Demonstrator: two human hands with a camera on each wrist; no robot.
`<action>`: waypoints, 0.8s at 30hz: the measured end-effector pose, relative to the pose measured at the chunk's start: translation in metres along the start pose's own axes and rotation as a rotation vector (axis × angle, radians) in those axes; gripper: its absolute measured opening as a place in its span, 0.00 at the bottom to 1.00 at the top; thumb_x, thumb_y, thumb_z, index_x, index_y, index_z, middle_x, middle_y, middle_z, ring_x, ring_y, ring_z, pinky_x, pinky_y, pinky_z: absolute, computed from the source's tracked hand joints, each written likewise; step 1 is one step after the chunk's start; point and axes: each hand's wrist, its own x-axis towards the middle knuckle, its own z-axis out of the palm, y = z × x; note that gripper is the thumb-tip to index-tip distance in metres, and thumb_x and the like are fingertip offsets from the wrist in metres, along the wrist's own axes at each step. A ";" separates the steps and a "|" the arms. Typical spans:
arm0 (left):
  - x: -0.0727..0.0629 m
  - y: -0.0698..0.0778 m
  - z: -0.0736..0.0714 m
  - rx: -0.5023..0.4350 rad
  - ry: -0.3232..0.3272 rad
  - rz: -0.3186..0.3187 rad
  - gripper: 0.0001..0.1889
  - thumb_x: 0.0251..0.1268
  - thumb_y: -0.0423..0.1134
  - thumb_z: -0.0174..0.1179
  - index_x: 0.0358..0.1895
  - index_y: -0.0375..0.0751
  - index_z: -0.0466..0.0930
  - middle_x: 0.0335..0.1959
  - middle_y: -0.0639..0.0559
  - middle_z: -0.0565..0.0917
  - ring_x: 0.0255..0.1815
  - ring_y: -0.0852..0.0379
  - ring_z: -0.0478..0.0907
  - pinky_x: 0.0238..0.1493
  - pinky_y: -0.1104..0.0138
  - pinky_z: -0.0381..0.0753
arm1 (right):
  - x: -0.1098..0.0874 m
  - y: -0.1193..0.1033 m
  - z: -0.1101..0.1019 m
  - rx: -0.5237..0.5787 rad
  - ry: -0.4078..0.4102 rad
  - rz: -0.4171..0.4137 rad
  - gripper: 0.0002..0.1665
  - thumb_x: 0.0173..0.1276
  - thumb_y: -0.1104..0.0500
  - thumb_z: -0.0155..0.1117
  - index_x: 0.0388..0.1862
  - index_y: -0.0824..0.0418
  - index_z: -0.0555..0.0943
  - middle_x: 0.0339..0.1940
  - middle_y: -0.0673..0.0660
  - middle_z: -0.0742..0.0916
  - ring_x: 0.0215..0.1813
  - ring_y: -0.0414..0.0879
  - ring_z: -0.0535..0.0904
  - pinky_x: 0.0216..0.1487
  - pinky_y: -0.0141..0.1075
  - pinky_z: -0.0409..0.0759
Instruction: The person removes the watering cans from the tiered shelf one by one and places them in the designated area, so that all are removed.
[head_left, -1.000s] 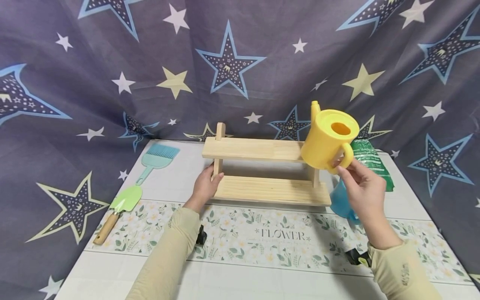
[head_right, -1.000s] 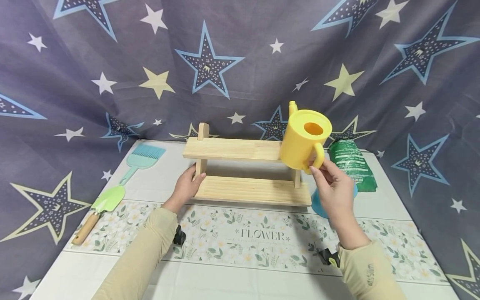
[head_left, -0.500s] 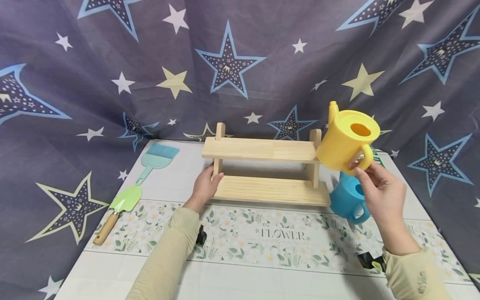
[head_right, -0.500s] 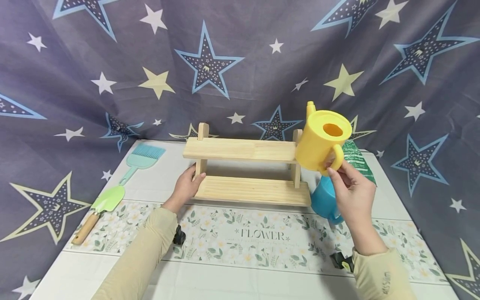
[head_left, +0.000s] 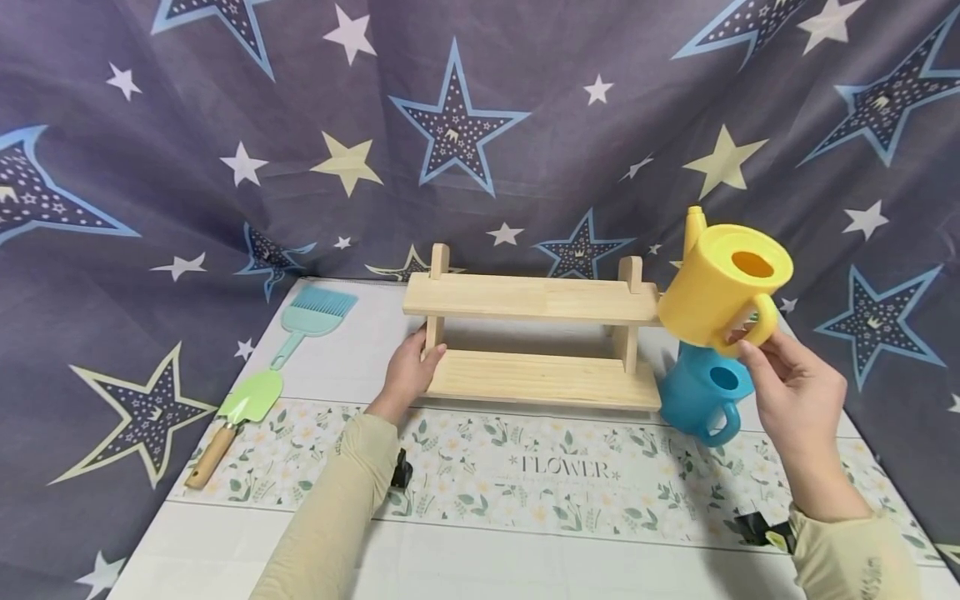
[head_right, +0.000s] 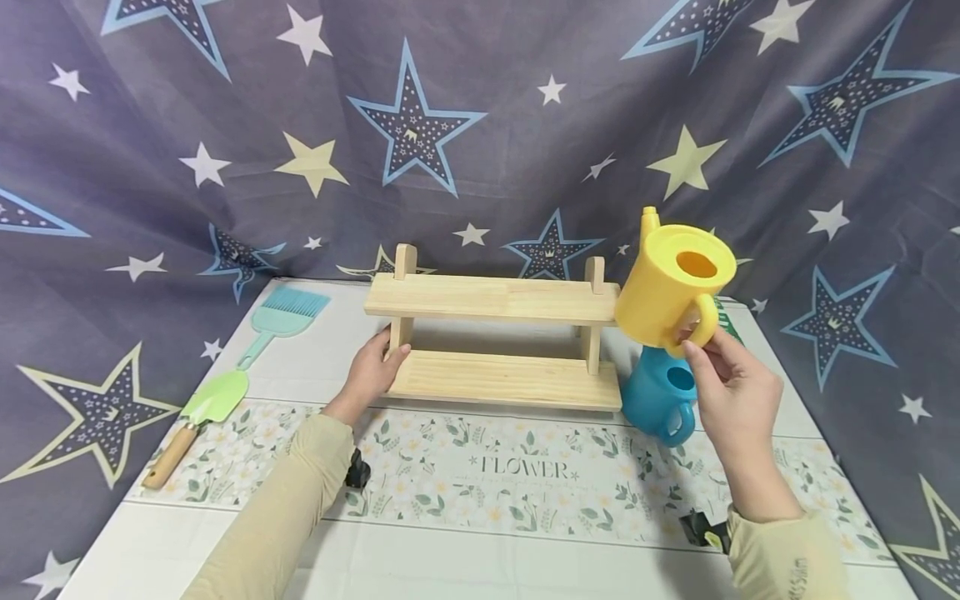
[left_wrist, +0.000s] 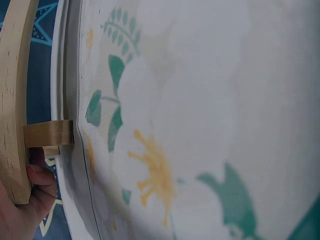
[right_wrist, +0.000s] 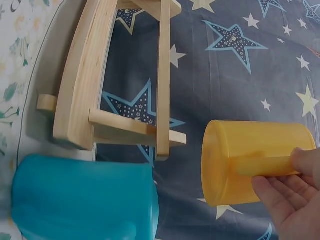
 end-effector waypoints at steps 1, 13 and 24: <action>0.000 0.000 0.000 0.002 -0.001 0.001 0.30 0.75 0.48 0.52 0.75 0.43 0.59 0.67 0.39 0.71 0.67 0.42 0.68 0.68 0.50 0.65 | 0.000 0.001 -0.002 -0.004 0.000 0.016 0.23 0.65 0.61 0.69 0.60 0.56 0.81 0.44 0.40 0.87 0.43 0.22 0.80 0.47 0.17 0.75; -0.001 0.001 -0.001 -0.001 0.001 0.003 0.30 0.75 0.48 0.52 0.75 0.44 0.59 0.67 0.39 0.71 0.67 0.42 0.68 0.68 0.50 0.65 | -0.006 0.013 -0.018 -0.061 0.015 0.133 0.22 0.67 0.55 0.67 0.61 0.52 0.81 0.45 0.41 0.87 0.41 0.20 0.79 0.46 0.17 0.75; 0.000 -0.001 0.000 -0.005 0.003 -0.001 0.30 0.75 0.46 0.53 0.75 0.43 0.59 0.68 0.39 0.70 0.68 0.42 0.67 0.69 0.50 0.64 | -0.010 0.031 -0.034 -0.115 0.076 0.130 0.21 0.69 0.57 0.65 0.61 0.53 0.81 0.45 0.38 0.86 0.41 0.19 0.77 0.49 0.19 0.75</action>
